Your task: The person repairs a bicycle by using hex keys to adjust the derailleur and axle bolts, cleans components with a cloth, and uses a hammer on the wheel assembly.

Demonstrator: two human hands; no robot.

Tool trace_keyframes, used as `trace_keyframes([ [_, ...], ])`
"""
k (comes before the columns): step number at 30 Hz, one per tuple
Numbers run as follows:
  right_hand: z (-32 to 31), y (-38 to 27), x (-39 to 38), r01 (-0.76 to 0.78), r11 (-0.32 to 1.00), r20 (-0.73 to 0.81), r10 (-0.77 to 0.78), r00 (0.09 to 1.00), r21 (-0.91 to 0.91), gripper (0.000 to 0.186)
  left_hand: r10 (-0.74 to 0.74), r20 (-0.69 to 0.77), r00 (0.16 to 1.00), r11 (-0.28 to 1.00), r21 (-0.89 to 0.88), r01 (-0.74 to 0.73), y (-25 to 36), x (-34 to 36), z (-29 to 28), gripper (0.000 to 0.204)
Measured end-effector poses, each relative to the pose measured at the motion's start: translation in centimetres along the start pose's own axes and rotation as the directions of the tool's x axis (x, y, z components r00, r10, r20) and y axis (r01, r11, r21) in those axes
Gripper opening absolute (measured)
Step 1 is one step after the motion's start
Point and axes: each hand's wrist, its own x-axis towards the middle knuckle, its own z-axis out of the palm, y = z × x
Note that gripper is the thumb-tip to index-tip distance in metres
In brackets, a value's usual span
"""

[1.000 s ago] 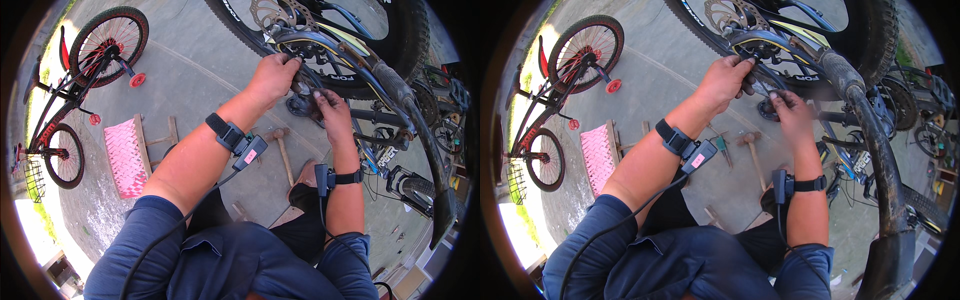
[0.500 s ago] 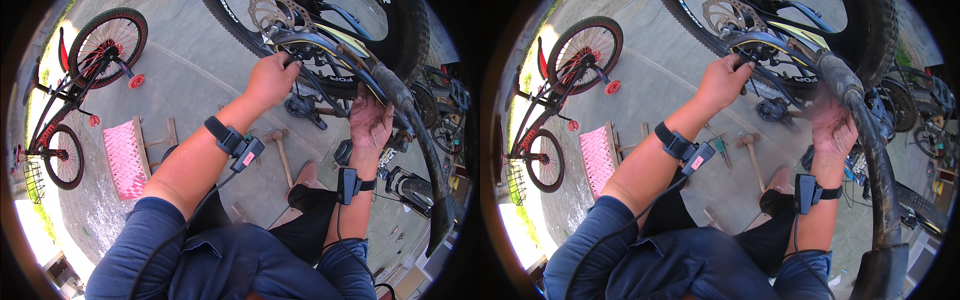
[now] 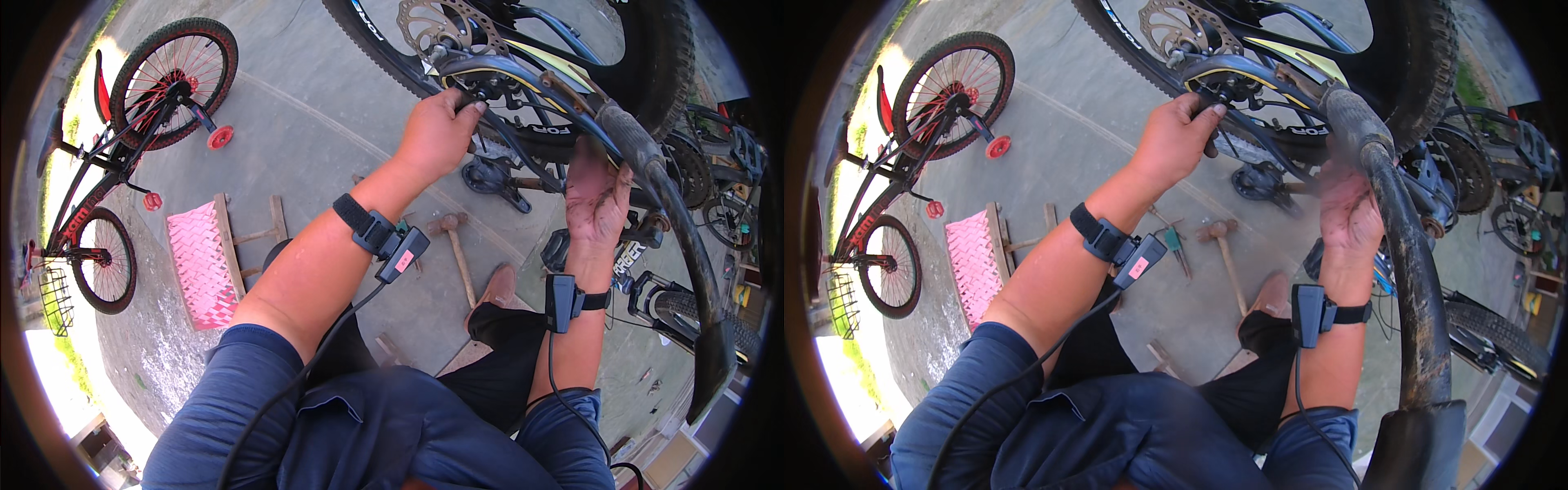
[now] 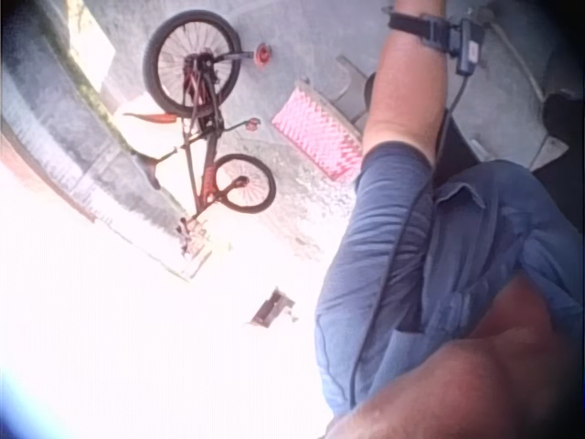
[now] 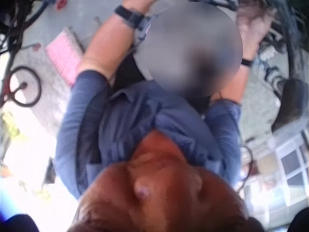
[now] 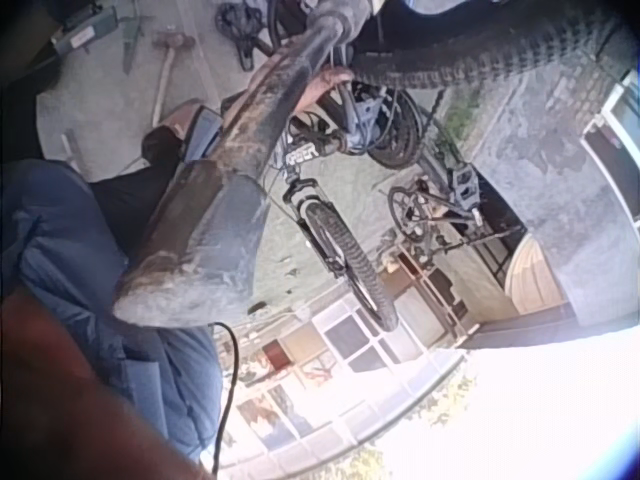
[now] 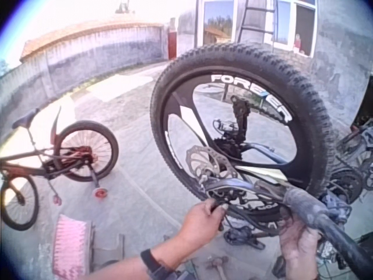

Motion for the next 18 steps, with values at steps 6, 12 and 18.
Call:
trace_keyframes([
  [6,0.5,0.1,0.0,0.004,1.000,-0.035,-0.005,0.999,-0.017,0.045,-0.393,0.253,0.884,0.644,-0.610,0.461,0.5,-1.2,0.5,0.039],
  [12,-0.4,-0.1,0.1,-0.034,0.999,-0.010,0.033,0.999,-0.042,0.056,-0.415,0.505,0.757,0.349,-0.680,0.645,-0.5,-1.7,1.5,0.074],
  [18,-1.2,0.0,0.3,-0.026,0.998,-0.033,0.024,0.999,-0.052,0.057,-0.376,0.554,0.742,0.155,-0.752,0.640,-0.5,-2.0,2.5,0.078],
])
